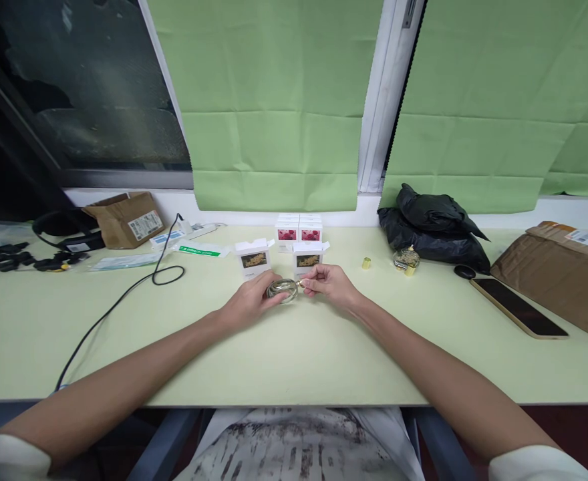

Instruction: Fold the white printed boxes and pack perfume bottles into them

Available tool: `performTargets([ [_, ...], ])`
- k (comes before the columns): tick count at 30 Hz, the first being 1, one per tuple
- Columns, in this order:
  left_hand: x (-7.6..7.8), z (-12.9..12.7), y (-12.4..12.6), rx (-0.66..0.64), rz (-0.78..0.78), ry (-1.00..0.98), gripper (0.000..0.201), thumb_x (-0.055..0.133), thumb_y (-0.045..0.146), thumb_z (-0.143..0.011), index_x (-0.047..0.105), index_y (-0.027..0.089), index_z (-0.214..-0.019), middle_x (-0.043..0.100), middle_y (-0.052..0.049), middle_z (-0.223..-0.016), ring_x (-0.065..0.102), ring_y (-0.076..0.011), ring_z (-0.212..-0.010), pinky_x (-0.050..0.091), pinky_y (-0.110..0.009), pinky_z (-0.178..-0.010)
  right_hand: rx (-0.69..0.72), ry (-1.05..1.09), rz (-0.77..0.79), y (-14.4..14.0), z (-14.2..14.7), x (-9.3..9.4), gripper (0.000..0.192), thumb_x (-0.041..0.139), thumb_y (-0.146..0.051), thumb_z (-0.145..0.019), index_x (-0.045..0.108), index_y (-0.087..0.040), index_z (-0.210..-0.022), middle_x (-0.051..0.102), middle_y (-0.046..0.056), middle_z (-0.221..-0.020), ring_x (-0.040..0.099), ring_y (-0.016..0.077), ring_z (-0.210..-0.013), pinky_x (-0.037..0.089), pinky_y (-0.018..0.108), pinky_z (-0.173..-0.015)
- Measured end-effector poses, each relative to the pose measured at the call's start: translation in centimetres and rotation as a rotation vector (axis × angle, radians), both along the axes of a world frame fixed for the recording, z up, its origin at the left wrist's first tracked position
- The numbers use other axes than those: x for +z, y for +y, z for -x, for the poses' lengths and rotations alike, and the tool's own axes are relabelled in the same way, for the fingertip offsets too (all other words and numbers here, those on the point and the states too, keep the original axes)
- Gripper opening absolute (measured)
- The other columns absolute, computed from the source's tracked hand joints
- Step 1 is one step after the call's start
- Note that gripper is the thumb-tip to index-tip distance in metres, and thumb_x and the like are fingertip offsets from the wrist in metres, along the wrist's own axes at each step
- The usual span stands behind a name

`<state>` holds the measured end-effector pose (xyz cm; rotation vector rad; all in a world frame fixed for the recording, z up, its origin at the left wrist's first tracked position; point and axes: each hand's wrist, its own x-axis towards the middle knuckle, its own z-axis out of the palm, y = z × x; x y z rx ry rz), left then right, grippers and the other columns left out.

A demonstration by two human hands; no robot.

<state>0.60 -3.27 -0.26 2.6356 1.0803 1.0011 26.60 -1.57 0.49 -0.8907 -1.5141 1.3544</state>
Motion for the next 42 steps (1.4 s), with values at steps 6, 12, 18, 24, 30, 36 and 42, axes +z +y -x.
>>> performTargets([
  [6, 0.14, -0.04, -0.09, 0.017, 0.061, 0.007, 0.028, 0.058, 0.049, -0.104, 0.057, 0.023, -0.113, 0.065, -0.002, -0.097, 0.063, -0.0177, -0.080, 0.046, -0.029, -0.070, -0.014, -0.079, -0.127, -0.32, 0.08, 0.61, 0.048, 0.093, -0.057, -0.068, 0.071, -0.016, -0.081, 0.074, 0.003, -0.075, 0.067, 0.0152, -0.065, 0.057, 0.030, -0.066],
  [12, 0.17, -0.05, -0.05, 0.016, 0.075, -0.001, 0.030, 0.058, 0.050, -0.103, 0.059, 0.023, -0.114, 0.065, -0.003, -0.096, 0.062, -0.0189, -0.081, 0.046, -0.031, -0.071, 0.009, -0.080, -0.069, -0.05, -0.10, 0.42, 0.048, 0.093, -0.057, -0.067, 0.072, -0.016, -0.083, 0.074, 0.003, -0.073, 0.067, 0.0156, -0.064, 0.057, 0.032, -0.066],
  [18, 0.48, -0.24, -0.10, 0.036, 0.153, -0.033, 0.030, 0.059, 0.051, -0.103, 0.060, 0.022, -0.110, 0.066, -0.003, -0.096, 0.062, -0.0189, -0.079, 0.044, -0.030, -0.068, -0.013, -0.068, -0.158, -0.25, 0.04, 0.65, 0.043, 0.091, -0.053, -0.072, 0.073, -0.017, -0.086, 0.075, 0.004, -0.080, 0.067, 0.0161, -0.068, 0.057, 0.032, -0.070],
  [24, 0.74, -0.48, -0.17, 0.040, 0.209, -0.065, 0.031, 0.059, 0.051, -0.103, 0.062, 0.021, -0.110, 0.067, -0.003, -0.095, 0.060, -0.0190, -0.079, 0.044, -0.031, -0.070, -0.018, -0.076, -0.242, -0.54, 0.02, 0.87, 0.037, 0.088, -0.050, -0.077, 0.076, -0.018, -0.091, 0.077, 0.005, -0.087, 0.067, 0.0175, -0.075, 0.058, 0.035, -0.077],
  [30, 0.66, -0.36, -0.13, 0.034, 0.202, -0.062, 0.032, 0.057, 0.052, -0.104, 0.061, 0.021, -0.108, 0.066, -0.003, -0.095, 0.061, -0.0197, -0.080, 0.044, -0.032, -0.071, -0.022, -0.120, -0.261, -0.51, -0.04, 0.67, 0.035, 0.086, -0.050, -0.079, 0.075, -0.018, -0.089, 0.077, 0.006, -0.089, 0.066, 0.0174, -0.075, 0.058, 0.035, -0.077],
  [36, 0.30, -0.20, -0.08, 0.035, 0.150, -0.041, 0.029, 0.058, 0.049, -0.104, 0.060, 0.022, -0.111, 0.066, -0.003, -0.096, 0.061, -0.0193, -0.080, 0.043, -0.031, -0.070, -0.016, -0.101, -0.182, -0.10, -0.05, 0.40, 0.042, 0.090, -0.054, -0.074, 0.074, -0.017, -0.086, 0.077, 0.005, -0.082, 0.069, 0.0186, -0.072, 0.059, 0.035, -0.073],
  [42, 0.57, -0.33, -0.28, 0.032, 0.161, -0.033, 0.028, 0.057, 0.050, -0.104, 0.059, 0.022, -0.110, 0.066, -0.004, -0.098, 0.062, -0.0197, -0.082, 0.043, -0.031, -0.070, -0.038, -0.111, -0.213, -0.30, -0.01, 0.19, 0.042, 0.088, -0.055, -0.075, 0.074, -0.017, -0.086, 0.076, 0.005, -0.082, 0.069, 0.0177, -0.073, 0.059, 0.034, -0.073],
])
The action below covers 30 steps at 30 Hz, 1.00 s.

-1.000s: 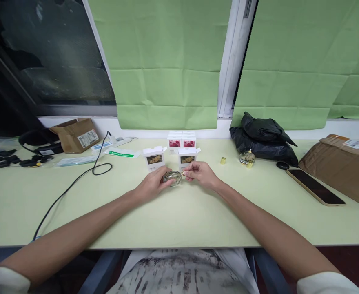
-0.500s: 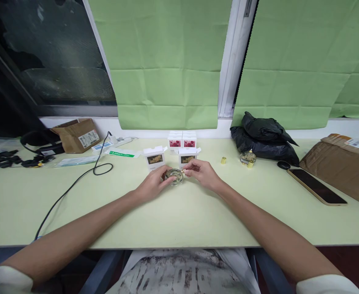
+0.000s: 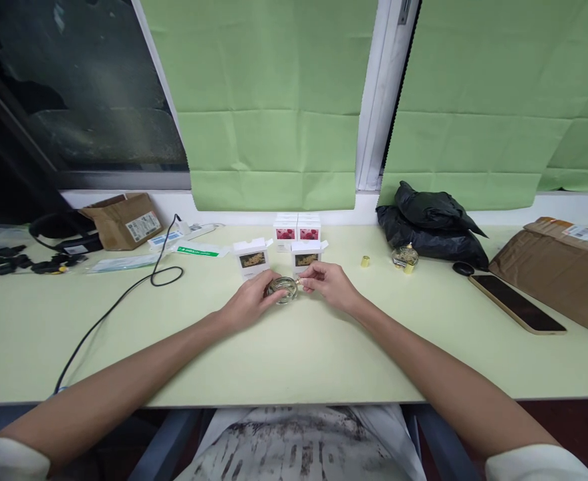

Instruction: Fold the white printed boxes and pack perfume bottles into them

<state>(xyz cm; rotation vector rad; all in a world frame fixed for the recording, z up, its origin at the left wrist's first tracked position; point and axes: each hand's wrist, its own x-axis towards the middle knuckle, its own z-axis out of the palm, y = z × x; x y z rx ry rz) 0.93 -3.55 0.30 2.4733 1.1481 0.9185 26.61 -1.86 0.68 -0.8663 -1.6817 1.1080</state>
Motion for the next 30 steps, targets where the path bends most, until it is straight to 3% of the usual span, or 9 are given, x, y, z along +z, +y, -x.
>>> performTargets([
  [7, 0.19, 0.02, -0.08, 0.000, 0.029, -0.018, 0.030, 0.056, 0.050, -0.105, 0.060, 0.022, -0.111, 0.065, -0.003, -0.096, 0.061, -0.0194, -0.082, 0.044, -0.031, -0.072, 0.010, 0.059, 0.079, 0.03, 0.16, 0.26, 0.045, 0.092, -0.055, -0.069, 0.072, -0.017, -0.082, 0.080, 0.008, -0.096, 0.073, 0.0182, -0.071, 0.063, 0.035, -0.073],
  [13, 0.10, -0.14, -0.10, 0.002, 0.024, -0.029, 0.029, 0.057, 0.051, -0.104, 0.059, 0.022, -0.106, 0.065, -0.003, -0.094, 0.061, -0.0196, -0.081, 0.044, -0.031, -0.071, -0.018, 0.025, 0.016, -0.06, 0.23, 0.19, 0.043, 0.090, -0.056, -0.073, 0.072, -0.018, -0.082, 0.077, 0.006, -0.084, 0.071, 0.0187, -0.072, 0.063, 0.036, -0.073],
  [17, 0.03, -0.12, -0.07, 0.009, 0.017, -0.027, 0.029, 0.057, 0.051, -0.104, 0.060, 0.022, -0.106, 0.065, -0.003, -0.093, 0.060, -0.0194, -0.080, 0.043, -0.031, -0.069, -0.004, 0.039, 0.054, 0.11, 0.15, 0.16, 0.046, 0.092, -0.058, -0.069, 0.072, -0.018, -0.080, 0.079, 0.007, -0.090, 0.072, 0.0192, -0.071, 0.063, 0.037, -0.072],
  [22, 0.16, -0.11, -0.07, 0.012, 0.023, -0.010, 0.030, 0.058, 0.051, -0.103, 0.060, 0.022, -0.109, 0.066, -0.003, -0.095, 0.061, -0.0198, -0.080, 0.043, -0.031, -0.069, 0.021, 0.045, 0.069, 0.38, 0.00, -0.01, 0.046, 0.092, -0.056, -0.071, 0.074, -0.018, -0.088, 0.077, 0.005, -0.078, 0.072, 0.0192, -0.070, 0.062, 0.036, -0.073],
  [30, 0.62, -0.65, -0.44, 0.049, 0.059, -0.036, 0.030, 0.056, 0.051, -0.103, 0.061, 0.022, -0.109, 0.068, -0.003, -0.094, 0.062, -0.0200, -0.079, 0.044, -0.032, -0.070, 0.008, 0.095, 0.041, 0.21, 0.08, 0.71, 0.045, 0.092, -0.054, -0.072, 0.077, -0.018, -0.095, 0.075, 0.003, -0.082, 0.069, 0.0167, -0.073, 0.060, 0.035, -0.078],
])
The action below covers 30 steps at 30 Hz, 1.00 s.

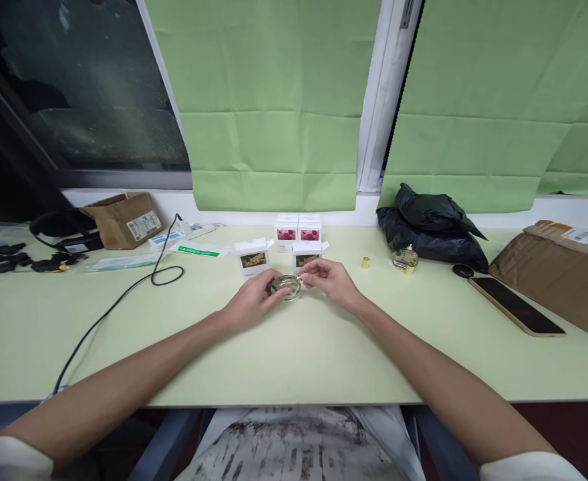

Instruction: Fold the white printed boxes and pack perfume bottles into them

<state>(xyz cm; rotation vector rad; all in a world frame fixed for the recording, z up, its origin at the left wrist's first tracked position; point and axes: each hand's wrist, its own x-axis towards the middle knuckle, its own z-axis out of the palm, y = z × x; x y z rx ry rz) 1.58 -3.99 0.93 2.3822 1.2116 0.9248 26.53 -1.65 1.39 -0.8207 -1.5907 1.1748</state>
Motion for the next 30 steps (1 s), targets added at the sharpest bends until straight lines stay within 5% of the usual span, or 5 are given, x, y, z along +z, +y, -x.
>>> performTargets([
  [20, 0.0, -0.3, 0.0, -0.018, 0.058, -0.043, 0.034, 0.054, 0.054, -0.104, 0.062, 0.024, -0.116, 0.072, -0.005, -0.108, 0.066, -0.0233, -0.094, 0.050, -0.035, -0.082, 0.001, -0.026, -0.052, 0.3, -0.7, -0.2, 0.044, 0.093, -0.044, -0.073, 0.075, -0.021, -0.106, 0.078, 0.007, -0.103, 0.074, 0.0217, -0.095, 0.059, 0.040, -0.095],
  [30, 0.5, 0.1, 0.1, 0.002, 0.095, -0.064, 0.034, 0.057, 0.055, -0.102, 0.064, 0.023, -0.111, 0.072, -0.004, -0.104, 0.064, -0.0219, -0.088, 0.049, -0.032, -0.072, 0.053, -0.074, 0.011, 0.7, -1.3, -0.6, 0.047, 0.094, -0.041, -0.071, 0.077, -0.019, -0.109, 0.080, 0.009, -0.105, 0.074, 0.0234, -0.098, 0.059, 0.044, -0.099],
])
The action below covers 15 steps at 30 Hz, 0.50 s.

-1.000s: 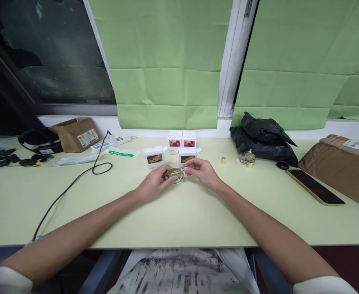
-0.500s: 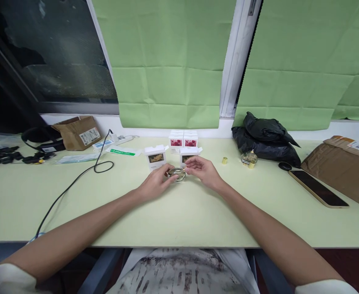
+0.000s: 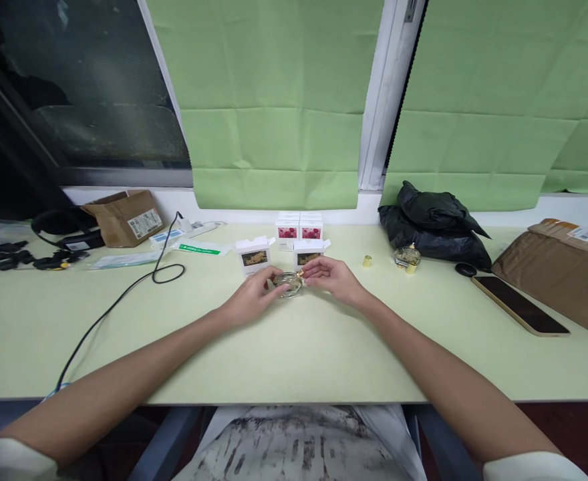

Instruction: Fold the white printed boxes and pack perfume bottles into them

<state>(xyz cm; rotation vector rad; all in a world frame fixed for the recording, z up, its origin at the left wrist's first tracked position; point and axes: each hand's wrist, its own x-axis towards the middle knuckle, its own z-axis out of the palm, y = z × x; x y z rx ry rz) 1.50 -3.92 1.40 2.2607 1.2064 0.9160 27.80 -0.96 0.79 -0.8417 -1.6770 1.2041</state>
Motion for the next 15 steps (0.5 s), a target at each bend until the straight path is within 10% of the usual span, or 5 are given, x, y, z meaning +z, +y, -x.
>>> performTargets([
  [15, 0.0, 0.8, 0.5, -0.008, -0.001, 0.017, 0.033, 0.064, 0.052, -0.098, 0.063, 0.023, -0.114, 0.072, -0.002, -0.107, 0.062, -0.0186, -0.083, 0.048, -0.032, -0.075, 0.046, -0.097, 0.138, 0.0, -1.2, 1.2, 0.042, 0.093, -0.030, -0.069, 0.077, -0.017, -0.105, 0.078, 0.008, -0.097, 0.072, 0.0211, -0.093, 0.059, 0.039, -0.092],
])
